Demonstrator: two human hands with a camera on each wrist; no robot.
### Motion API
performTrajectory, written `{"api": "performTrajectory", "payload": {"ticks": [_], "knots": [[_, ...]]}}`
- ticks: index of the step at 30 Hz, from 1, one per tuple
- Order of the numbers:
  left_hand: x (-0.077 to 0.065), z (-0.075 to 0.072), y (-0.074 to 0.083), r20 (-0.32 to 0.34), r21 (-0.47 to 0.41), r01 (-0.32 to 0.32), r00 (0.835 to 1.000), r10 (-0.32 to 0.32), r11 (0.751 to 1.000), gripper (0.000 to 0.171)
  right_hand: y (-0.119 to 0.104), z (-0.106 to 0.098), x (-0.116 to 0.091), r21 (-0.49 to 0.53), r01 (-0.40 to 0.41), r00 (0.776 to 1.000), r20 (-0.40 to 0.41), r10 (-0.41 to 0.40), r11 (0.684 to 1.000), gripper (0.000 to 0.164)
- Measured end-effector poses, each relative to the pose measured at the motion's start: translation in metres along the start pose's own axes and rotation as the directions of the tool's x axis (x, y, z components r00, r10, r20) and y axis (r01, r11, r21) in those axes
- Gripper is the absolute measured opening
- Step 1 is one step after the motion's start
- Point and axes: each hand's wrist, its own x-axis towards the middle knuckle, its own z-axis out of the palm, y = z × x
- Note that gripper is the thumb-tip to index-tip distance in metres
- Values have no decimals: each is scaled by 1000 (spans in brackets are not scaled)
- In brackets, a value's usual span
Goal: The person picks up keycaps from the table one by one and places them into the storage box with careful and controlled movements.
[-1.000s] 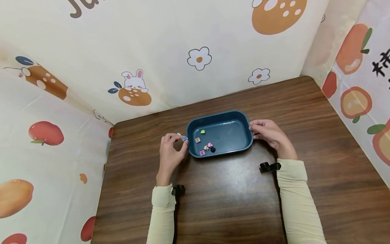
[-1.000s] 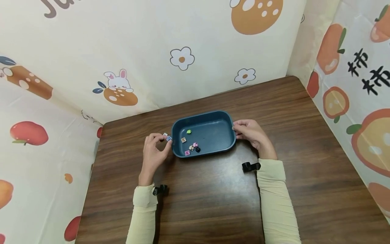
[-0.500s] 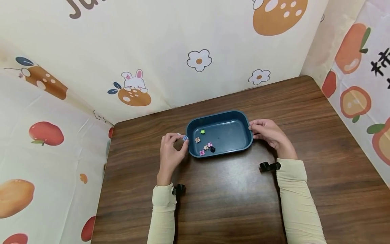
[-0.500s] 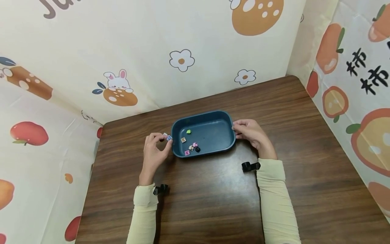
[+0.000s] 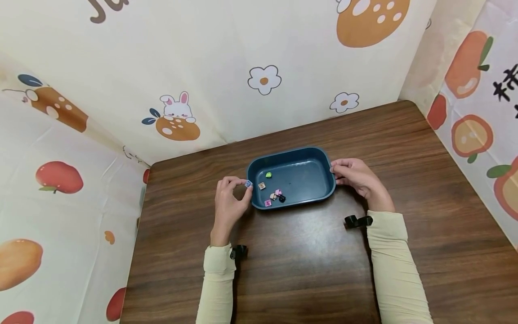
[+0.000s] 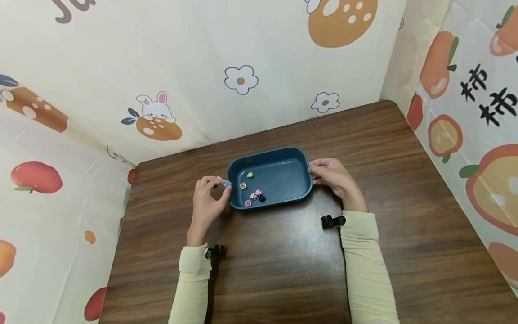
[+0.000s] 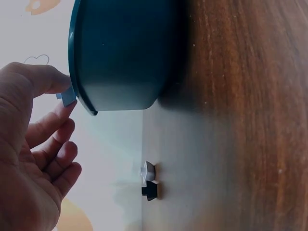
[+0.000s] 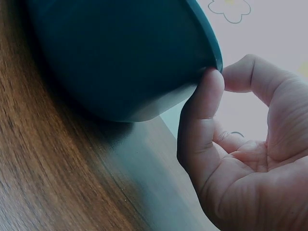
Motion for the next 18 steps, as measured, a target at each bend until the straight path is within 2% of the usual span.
{"api": "performTrajectory", "payload": {"ticks": [18], "knots": [[-2, 11, 4, 43, 25, -19, 999, 18, 1000, 23, 0, -1, 0, -2, -3, 1000, -6, 3, 1000, 29]]}}
